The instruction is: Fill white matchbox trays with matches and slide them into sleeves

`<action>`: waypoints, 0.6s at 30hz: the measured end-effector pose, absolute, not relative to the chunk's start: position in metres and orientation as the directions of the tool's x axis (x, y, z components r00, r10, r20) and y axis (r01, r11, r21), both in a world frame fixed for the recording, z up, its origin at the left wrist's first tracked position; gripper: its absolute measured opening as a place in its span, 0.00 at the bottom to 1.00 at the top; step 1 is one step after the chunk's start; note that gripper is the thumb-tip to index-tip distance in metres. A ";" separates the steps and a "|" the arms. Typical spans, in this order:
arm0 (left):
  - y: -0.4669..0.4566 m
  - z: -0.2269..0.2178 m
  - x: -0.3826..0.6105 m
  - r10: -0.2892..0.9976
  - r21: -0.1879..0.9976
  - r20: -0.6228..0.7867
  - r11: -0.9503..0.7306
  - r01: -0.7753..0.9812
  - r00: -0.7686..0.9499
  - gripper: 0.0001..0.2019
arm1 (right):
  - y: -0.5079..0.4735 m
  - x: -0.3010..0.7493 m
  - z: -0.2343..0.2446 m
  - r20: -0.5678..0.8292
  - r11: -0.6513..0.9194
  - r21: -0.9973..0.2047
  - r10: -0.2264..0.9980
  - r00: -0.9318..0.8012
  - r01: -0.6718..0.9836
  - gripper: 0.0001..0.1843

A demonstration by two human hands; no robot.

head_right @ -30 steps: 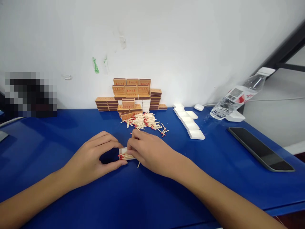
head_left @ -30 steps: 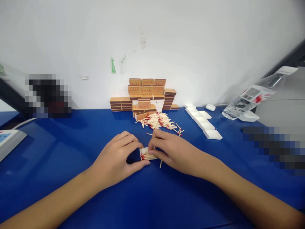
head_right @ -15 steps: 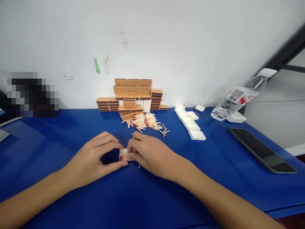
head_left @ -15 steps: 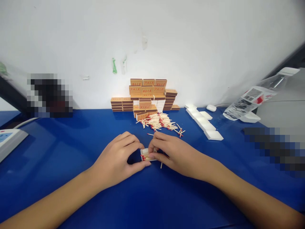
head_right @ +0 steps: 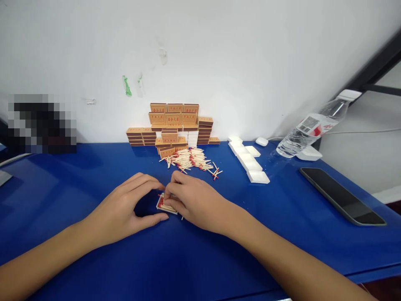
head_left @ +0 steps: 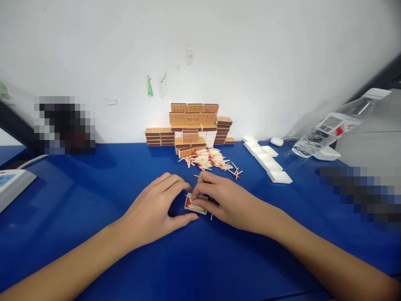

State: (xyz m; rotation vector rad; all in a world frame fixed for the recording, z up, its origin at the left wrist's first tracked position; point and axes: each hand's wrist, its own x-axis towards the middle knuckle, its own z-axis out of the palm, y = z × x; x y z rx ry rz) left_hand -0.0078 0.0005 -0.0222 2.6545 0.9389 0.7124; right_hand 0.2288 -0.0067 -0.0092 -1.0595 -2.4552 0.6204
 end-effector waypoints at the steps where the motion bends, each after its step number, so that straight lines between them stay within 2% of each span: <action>1: 0.001 -0.023 -0.007 0.646 0.369 0.357 -0.761 0.534 0.674 0.17 | -0.007 0.228 -0.009 0.175 0.608 -0.542 0.756 -0.630 0.580 0.04; 6: 0.001 -0.024 -0.006 0.644 0.347 0.353 -0.764 0.544 0.679 0.09 | -0.008 0.225 -0.012 0.212 0.614 -0.494 0.772 -0.599 0.616 0.03; 11: 0.001 -0.025 -0.007 0.638 0.370 0.364 -0.767 0.523 0.678 0.10 | -0.005 0.223 -0.017 0.282 0.673 -0.384 0.737 -0.614 0.632 0.03; 18: 0.002 -0.024 -0.005 0.640 0.429 0.388 -0.762 0.484 0.663 0.10 | -0.004 0.221 -0.016 0.305 0.752 -0.077 0.643 -0.703 0.655 0.07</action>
